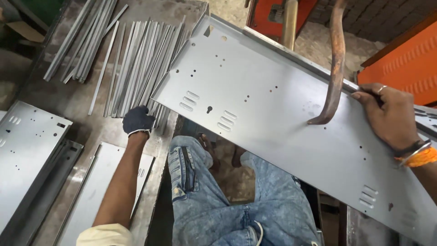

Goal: Using a stationary spot welding machine to attach metal strips onto larger metal panels.

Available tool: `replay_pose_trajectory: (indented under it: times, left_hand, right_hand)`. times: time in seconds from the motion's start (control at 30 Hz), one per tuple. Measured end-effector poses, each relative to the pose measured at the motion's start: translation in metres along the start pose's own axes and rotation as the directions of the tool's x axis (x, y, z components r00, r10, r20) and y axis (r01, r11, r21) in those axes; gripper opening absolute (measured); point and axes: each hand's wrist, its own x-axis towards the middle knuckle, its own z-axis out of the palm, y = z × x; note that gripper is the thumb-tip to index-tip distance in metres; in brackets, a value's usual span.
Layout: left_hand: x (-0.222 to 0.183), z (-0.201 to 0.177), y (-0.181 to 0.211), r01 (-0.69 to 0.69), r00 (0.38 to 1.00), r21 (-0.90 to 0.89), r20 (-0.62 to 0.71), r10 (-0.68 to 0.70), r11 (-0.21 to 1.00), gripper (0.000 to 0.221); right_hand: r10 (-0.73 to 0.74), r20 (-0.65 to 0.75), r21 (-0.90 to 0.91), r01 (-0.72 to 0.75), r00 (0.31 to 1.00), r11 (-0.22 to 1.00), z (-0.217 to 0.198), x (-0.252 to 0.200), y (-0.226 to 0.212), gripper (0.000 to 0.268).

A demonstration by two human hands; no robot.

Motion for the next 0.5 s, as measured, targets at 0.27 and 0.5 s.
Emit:
replay_pose_trajectory:
  times: [0.27, 0.5]
  left_hand:
    - [-0.005, 0.038, -0.031, 0.281, 0.951, -0.793, 0.304, -0.048, 0.541, 0.034]
    - [-0.076, -0.144, -0.073, 0.006, 0.982, -0.969, 0.052, 0.183, 0.246, 0.032]
  right_hand:
    - [-0.078, -0.023, 0.049, 0.079, 0.997, 0.996, -0.004, 0.009, 0.000, 0.024]
    - [-0.140, 0.029, 0.127, 0.136, 0.990, 0.983, 0.000, 0.047, 0.017, 0.024]
